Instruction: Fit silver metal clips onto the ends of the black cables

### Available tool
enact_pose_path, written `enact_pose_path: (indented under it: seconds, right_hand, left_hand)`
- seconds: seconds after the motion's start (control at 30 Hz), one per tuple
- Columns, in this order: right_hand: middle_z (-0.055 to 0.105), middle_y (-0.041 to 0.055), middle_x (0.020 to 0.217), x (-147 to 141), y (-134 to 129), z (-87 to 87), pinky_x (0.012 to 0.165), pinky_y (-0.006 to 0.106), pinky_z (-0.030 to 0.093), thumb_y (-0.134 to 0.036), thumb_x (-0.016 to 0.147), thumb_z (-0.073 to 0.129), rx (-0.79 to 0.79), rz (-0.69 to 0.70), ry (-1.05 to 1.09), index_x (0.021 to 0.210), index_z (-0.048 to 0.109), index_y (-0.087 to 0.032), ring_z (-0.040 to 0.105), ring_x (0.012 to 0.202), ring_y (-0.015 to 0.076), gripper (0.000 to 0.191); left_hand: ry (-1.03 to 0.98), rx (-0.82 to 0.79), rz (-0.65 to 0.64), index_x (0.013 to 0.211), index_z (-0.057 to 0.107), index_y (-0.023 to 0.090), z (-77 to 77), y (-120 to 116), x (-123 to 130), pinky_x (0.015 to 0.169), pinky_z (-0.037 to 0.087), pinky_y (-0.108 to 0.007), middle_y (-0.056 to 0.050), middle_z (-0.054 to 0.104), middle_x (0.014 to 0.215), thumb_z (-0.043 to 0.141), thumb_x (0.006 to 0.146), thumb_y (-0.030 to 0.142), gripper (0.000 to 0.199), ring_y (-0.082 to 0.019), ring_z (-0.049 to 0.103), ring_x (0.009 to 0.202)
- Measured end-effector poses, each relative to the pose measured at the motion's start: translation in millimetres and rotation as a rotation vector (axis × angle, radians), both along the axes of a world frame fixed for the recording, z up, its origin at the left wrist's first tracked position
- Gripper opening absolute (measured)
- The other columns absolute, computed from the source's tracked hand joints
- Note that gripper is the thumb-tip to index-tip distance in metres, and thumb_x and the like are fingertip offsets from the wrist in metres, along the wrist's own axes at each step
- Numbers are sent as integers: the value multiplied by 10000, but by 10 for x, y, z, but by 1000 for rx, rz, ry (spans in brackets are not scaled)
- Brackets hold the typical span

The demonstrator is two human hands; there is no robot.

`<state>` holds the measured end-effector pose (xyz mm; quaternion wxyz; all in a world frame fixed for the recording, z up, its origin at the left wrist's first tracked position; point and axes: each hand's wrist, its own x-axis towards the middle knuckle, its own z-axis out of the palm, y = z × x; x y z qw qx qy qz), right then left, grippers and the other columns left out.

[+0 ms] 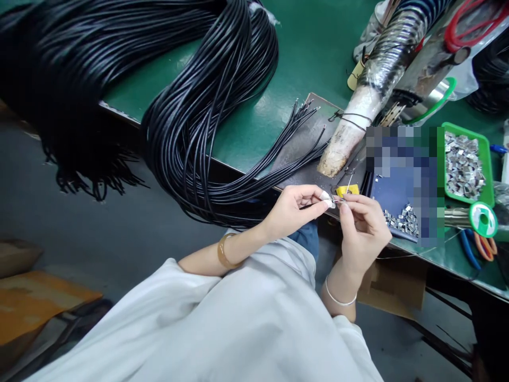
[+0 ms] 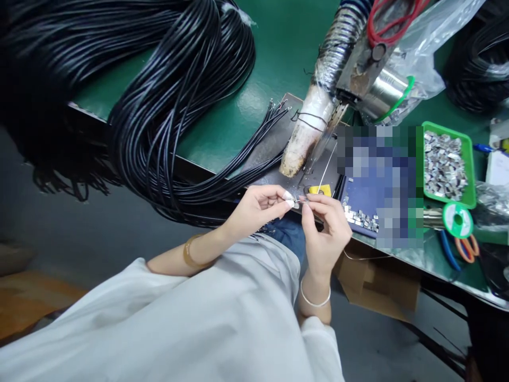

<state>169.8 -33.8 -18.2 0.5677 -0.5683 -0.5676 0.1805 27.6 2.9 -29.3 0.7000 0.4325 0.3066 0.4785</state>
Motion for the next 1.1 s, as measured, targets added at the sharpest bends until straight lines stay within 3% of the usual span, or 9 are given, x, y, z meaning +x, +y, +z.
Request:
enact_pose_path:
  seconds: [0.17,0.3,0.43,0.5,0.63,0.73,0.83,1.0,1.1]
  right_hand:
    - [715,28,969,-9,-13,-11,717,279,622,-184,852,724,-55,38,9,886,736,-226,709,898,151,54]
    - [712,37,992,18,-11,-25,756,321,632,-211,862,714,-93,49,5,882,723,-218,722,903,171,23]
    - [696,45,1039,9,-7,-30,836,370,640,-210,869,692,-108,84,51,851,696,-204,732,955,192,20]
    - [694,43,1053,-21,-14,-32,875,400,636,-187,866,684,-63,77,46,839,682,-200,732,967,194,30]
    - [722,34,1043,-64,-34,-37,894,403,630,-130,828,712,102,-50,-197,876,708,-212,720,977,186,95]
    - [736,41,1040,-36,-42,-33,885,419,631,-151,878,672,97,-99,-231,949,718,-213,725,976,195,105]
    - [739,49,1042,-9,-54,-15,850,427,638,-154,921,620,106,-136,-160,1008,702,-209,739,960,204,131]
    - [764,13,978,-61,-67,-5,804,335,633,-68,788,767,332,-107,-395,991,728,-245,741,869,167,272]
    - [767,23,975,-64,-53,-24,795,319,630,-65,814,735,326,-54,-379,1008,717,-227,743,870,162,253]
  left_hand:
    - [104,113,45,802,687,120,-10,-4,-2,636,487,-200,-22,670,749,741,824,240,133,-87,582,651]
    - [408,466,169,861,725,129,-39,-17,-50,582,426,-218,-24,660,734,662,892,192,94,-88,519,607]
    - [599,776,277,871,709,143,-47,-59,-44,736,469,-277,-54,695,787,584,939,168,145,-135,586,719]
    - [564,684,241,875,686,147,-27,-80,-21,732,470,-270,-53,691,803,565,952,195,151,-134,593,723]
    - [192,101,-57,861,607,146,31,-51,-7,572,414,-213,7,585,662,632,923,353,218,-86,516,576]
    - [-12,-139,-154,828,623,135,38,21,-31,488,322,-195,50,494,553,729,840,412,298,-54,404,490]
    - [-35,-192,-108,821,679,123,24,75,-48,469,282,-191,49,504,558,778,788,367,265,-37,353,477]
    - [-5,-132,-25,743,690,115,42,97,-19,605,423,-190,13,620,649,795,719,218,149,-58,510,587]
    - [16,-105,5,743,706,114,68,101,-4,659,462,-203,-4,661,691,759,736,192,95,-76,558,635]
